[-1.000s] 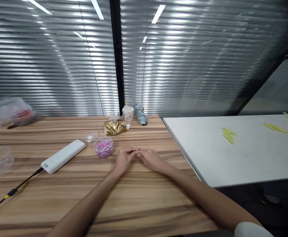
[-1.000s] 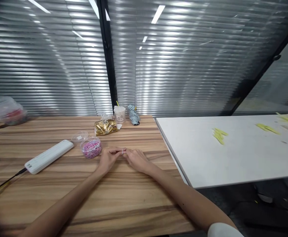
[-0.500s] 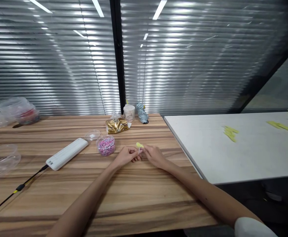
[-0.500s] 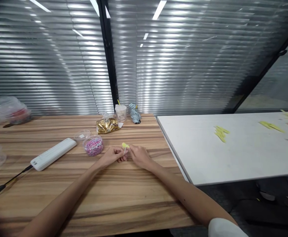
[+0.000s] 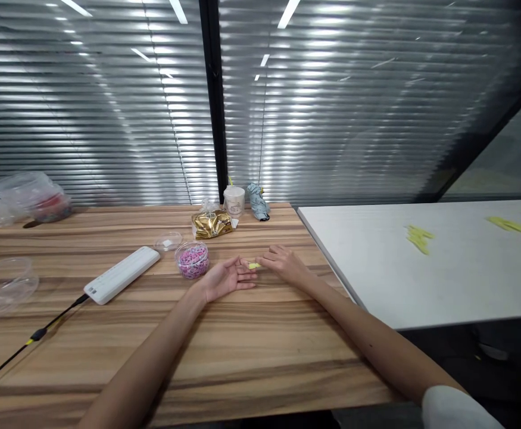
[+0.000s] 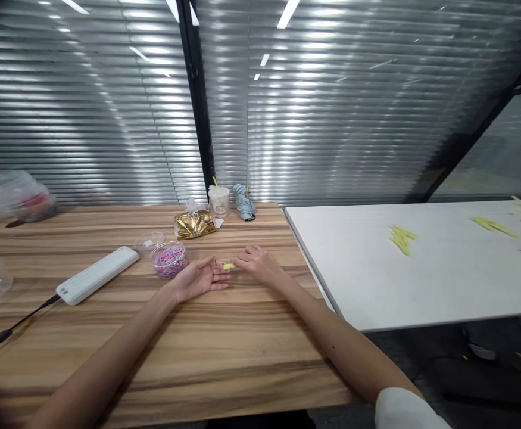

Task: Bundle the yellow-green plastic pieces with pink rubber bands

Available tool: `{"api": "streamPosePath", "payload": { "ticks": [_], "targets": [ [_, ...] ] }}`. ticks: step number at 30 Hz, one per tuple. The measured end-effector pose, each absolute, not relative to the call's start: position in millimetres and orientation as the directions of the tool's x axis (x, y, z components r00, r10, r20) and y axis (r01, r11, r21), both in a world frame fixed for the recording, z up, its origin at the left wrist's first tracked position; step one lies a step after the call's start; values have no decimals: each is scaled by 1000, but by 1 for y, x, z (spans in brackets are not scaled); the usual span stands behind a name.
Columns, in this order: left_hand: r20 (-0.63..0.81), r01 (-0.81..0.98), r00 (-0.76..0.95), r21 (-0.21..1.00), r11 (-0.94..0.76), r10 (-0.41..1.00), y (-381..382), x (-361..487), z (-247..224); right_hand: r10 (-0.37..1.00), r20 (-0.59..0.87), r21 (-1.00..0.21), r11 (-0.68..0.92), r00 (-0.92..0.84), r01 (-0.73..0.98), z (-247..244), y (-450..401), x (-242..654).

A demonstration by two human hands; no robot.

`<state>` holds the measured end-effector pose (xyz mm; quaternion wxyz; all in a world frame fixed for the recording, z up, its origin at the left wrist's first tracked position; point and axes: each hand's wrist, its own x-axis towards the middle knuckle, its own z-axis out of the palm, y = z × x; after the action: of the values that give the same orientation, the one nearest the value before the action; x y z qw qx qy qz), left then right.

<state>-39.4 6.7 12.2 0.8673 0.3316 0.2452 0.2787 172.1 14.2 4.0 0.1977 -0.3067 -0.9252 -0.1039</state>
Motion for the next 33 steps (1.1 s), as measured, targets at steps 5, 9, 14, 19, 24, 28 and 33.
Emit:
{"api": "streamPosePath", "payload": {
  "ticks": [5,9,14,19,24,28,33],
  "targets": [
    [-183,-308,674,811,497,716,-1,-31,13,583,448,85,727,-678,682,0,11,167],
    [-84,-186,602,952,241,794,-10,-23,14,689,457,-39,648,-563,761,-5,7,163],
    [-51,-221,529,955,196,847,-9,-19,13,800,483,-577,596,-355,559,-7,1,153],
    [-90,-513,346,815,268,934,1,-23,7,922,309,-939,335,-236,82,-4,-4,139],
    [-33,-473,54,879,55,998,-3,-18,2,926,261,-960,280,-272,33,-2,-1,141],
    [130,-181,42,976,-120,991,-9,-11,-2,869,279,-824,435,-410,363,-3,-2,145],
    [318,151,18,936,-317,948,-5,-16,-6,806,340,-670,570,-485,476,-3,-6,146]
  ]
}}
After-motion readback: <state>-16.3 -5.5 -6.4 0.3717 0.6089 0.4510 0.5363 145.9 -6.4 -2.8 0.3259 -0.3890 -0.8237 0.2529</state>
